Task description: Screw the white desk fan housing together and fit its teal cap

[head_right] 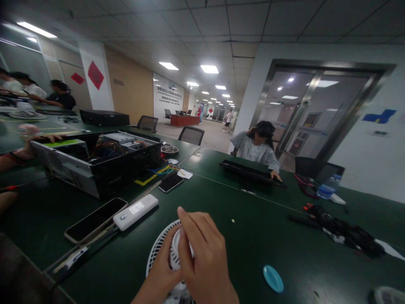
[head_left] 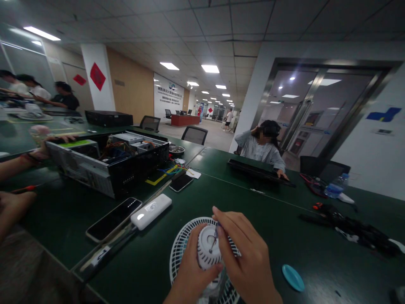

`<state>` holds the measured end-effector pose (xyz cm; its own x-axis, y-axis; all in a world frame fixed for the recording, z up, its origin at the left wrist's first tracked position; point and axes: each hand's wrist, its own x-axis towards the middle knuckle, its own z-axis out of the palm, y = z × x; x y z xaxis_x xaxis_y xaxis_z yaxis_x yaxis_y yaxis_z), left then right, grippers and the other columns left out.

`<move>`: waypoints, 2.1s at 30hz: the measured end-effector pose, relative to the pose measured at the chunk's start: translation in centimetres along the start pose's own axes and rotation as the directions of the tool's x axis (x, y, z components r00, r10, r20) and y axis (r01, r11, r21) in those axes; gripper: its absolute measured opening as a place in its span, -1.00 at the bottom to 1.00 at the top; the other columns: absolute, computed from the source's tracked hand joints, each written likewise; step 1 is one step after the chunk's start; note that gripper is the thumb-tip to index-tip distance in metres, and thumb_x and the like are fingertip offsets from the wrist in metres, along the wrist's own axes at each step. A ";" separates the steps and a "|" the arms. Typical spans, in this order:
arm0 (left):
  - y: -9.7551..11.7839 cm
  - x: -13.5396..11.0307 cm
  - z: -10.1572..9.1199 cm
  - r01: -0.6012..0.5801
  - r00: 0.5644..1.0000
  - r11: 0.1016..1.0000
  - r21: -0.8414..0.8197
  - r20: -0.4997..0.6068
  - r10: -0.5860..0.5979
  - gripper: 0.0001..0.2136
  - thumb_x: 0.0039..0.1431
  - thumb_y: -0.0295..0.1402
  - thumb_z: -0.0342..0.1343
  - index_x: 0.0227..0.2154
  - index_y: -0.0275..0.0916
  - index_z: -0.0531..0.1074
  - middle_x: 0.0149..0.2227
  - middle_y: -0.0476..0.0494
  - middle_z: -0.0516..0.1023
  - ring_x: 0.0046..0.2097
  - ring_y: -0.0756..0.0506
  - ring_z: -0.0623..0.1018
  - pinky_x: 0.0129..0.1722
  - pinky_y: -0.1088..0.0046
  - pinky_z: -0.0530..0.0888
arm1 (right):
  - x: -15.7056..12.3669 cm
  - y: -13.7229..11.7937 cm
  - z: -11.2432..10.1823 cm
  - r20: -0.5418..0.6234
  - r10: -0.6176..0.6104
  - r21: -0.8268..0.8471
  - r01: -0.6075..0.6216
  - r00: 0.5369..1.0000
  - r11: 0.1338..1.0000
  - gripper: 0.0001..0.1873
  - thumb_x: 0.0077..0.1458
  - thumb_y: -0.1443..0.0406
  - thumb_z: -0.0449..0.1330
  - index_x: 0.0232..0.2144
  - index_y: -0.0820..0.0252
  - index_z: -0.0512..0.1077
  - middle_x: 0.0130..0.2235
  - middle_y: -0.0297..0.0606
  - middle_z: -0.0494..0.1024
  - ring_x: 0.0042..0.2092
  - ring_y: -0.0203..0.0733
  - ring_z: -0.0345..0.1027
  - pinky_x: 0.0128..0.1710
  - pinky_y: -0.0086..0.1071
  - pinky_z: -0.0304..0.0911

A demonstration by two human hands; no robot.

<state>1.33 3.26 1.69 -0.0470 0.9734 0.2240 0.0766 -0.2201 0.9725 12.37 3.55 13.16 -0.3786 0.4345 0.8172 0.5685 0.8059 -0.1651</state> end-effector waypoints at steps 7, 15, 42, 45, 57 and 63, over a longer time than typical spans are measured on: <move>0.3 0.0 -0.1 -0.024 1.000 1.000 0.012 -0.007 0.024 -0.35 -0.13 -0.31 0.23 0.07 -0.22 0.17 0.15 -0.25 0.25 0.19 -0.31 0.24 0.18 0.07 0.19 | 0.0 -0.1 0.4 -0.023 0.038 -0.072 -0.040 0.999 0.997 -0.70 0.13 0.44 0.05 -0.07 0.31 0.36 -0.31 -0.15 0.43 -0.28 -0.20 0.29 -0.36 -0.33 0.32; 0.2 0.2 0.0 -0.027 1.000 1.000 0.012 0.007 0.027 -0.33 -0.12 -0.23 0.23 0.09 -0.24 0.15 0.16 -0.27 0.24 0.20 -0.33 0.22 0.18 0.06 0.17 | -0.2 0.1 0.4 0.028 0.040 -0.087 -0.037 0.999 0.996 -0.70 0.13 0.42 0.05 -0.06 0.24 0.35 -0.32 -0.20 0.48 -0.29 -0.20 0.34 -0.33 -0.31 0.35; 0.2 0.0 -0.3 -0.013 0.998 1.000 0.007 0.054 0.012 -0.35 -0.07 -0.38 0.22 0.11 -0.20 0.09 0.20 -0.23 0.16 0.23 -0.26 0.16 0.22 0.09 0.08 | -0.1 0.4 0.5 0.019 0.111 -0.032 -0.110 0.994 0.993 -0.58 0.15 0.40 0.02 0.07 0.13 0.29 -0.27 -0.20 0.47 -0.24 -0.19 0.35 -0.31 -0.28 0.37; 0.2 0.0 -0.4 -0.007 0.998 1.000 -0.003 0.065 0.007 -0.35 -0.08 -0.38 0.22 0.10 -0.20 0.09 0.17 -0.21 0.20 0.20 -0.24 0.22 0.21 0.12 0.10 | -0.1 0.3 -0.1 0.090 0.099 0.023 -0.101 0.991 0.995 -0.50 0.16 0.44 -0.07 0.15 0.11 0.18 -0.10 -0.18 0.47 -0.08 -0.21 0.34 -0.14 -0.26 0.35; 0.1 0.1 -0.3 -0.042 0.998 0.999 0.005 0.054 0.042 -0.36 -0.09 -0.41 0.23 0.08 -0.19 0.11 0.16 -0.22 0.21 0.19 -0.26 0.22 0.20 0.09 0.12 | -0.1 0.3 0.1 0.019 0.082 -0.006 -0.082 0.996 0.997 -0.58 0.14 0.44 -0.02 0.06 0.17 0.27 -0.18 -0.17 0.51 -0.16 -0.20 0.38 -0.21 -0.27 0.38; 0.3 0.1 -0.4 -0.042 0.999 0.999 0.025 0.032 0.042 -0.35 -0.11 -0.37 0.26 0.08 -0.18 0.15 0.14 -0.23 0.25 0.19 -0.31 0.24 0.17 0.06 0.17 | -0.3 0.3 0.6 -0.055 0.071 -0.052 -0.074 0.996 0.996 -0.65 0.13 0.40 0.06 -0.02 0.12 0.35 -0.28 -0.23 0.51 -0.27 -0.22 0.39 -0.31 -0.33 0.38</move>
<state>0.93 3.24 2.06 -0.0123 0.9649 0.2622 0.1032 -0.2596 0.9602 12.17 3.91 12.56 -0.2966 0.4680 0.8325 0.6322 0.7496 -0.1961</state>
